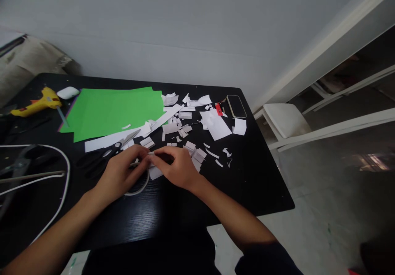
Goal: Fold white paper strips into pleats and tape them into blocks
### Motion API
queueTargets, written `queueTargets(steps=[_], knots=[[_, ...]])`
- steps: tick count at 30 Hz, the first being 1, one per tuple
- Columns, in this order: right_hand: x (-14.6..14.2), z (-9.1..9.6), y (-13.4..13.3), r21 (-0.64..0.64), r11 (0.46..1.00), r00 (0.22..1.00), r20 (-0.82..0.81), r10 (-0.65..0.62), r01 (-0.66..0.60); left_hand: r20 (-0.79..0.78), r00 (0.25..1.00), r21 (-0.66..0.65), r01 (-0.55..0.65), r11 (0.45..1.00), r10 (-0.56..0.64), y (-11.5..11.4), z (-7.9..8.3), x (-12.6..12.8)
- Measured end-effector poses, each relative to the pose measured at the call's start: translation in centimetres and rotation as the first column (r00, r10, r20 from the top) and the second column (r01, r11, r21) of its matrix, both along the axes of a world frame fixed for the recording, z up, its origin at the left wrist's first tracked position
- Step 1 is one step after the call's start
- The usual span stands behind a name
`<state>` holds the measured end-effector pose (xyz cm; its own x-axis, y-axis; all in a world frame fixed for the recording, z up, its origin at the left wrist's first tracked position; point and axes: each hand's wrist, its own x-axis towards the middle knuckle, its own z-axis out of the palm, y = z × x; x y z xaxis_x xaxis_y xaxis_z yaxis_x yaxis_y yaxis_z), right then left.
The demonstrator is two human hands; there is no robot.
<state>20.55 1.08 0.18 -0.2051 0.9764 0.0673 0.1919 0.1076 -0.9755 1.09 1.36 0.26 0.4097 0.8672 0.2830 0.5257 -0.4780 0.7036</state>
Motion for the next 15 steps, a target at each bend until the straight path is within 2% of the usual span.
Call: queueTargets(steps=[5,8,12,15], knots=[[-0.1,0.3,-0.1,0.099,0.995,0.995,0.094,-0.036,0.026,0.023,0.999,0.025,-0.048,0.999,0.047,0.0,0.0,0.1],[0.1,0.5,-0.2,0.152,0.988,0.993,0.100,-0.056,0.040,0.027,0.993,-0.016,-0.117,0.993,0.118,0.3,0.2,-0.5],[0.5,0.7,-0.1,0.142,0.980,0.987,0.051,-0.151,0.143,-0.023,0.968,-0.085,-0.250,0.964,0.249,1.1,0.7,-1.8],[0.3,0.5,-0.2,0.129,0.982,0.988,0.042,-0.147,0.140,0.068,0.948,-0.151,-0.299,0.942,0.312,1.3,1.1,-1.8]])
